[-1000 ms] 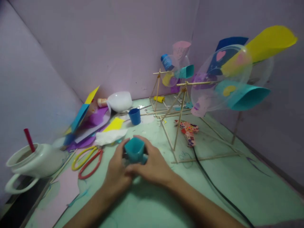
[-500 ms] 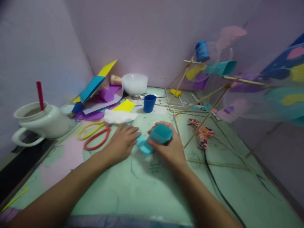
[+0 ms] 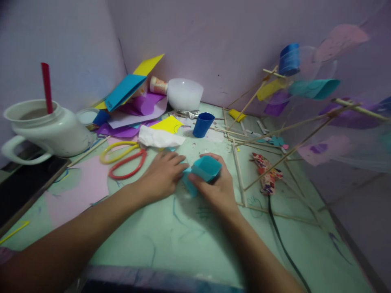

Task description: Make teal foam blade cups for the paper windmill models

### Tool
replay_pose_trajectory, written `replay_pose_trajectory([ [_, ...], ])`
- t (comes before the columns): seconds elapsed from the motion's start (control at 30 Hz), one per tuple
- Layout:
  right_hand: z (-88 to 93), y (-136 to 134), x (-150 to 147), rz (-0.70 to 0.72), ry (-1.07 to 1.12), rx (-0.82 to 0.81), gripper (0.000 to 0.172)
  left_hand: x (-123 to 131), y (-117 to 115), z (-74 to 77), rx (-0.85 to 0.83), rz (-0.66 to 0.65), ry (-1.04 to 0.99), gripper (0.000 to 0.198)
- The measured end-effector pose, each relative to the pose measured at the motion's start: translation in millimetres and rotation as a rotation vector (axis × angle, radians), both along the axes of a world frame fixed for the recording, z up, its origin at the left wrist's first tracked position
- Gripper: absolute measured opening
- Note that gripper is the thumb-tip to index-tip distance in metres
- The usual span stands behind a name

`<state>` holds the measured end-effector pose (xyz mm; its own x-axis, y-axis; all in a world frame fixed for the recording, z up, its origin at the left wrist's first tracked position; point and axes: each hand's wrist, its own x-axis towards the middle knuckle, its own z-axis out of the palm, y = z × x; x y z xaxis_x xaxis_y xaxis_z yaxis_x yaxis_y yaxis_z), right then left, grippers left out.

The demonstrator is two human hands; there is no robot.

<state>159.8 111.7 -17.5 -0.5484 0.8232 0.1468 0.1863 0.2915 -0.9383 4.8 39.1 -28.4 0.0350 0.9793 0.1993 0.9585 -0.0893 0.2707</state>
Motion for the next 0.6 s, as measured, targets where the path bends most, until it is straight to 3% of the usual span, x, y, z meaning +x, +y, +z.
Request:
replay_pose_trajectory([
  [0.37,-2.2,-0.9,-2.7,0.026,0.041,-0.038,0.051,-2.1,0.7,-0.6,0.009,0.000,-0.009,0.035],
  [0.47,-2.7,-0.3,-2.6,0.052,0.060,-0.042,0.050,-2.7,-0.5,2.8,0.175,0.061,-0.146,0.034],
  [0.6,-1.3,-1.5,-2.9,0.075,0.086,-0.059,0.047,2.4,-8.4,22.9,0.512,0.122,-0.452,0.025],
])
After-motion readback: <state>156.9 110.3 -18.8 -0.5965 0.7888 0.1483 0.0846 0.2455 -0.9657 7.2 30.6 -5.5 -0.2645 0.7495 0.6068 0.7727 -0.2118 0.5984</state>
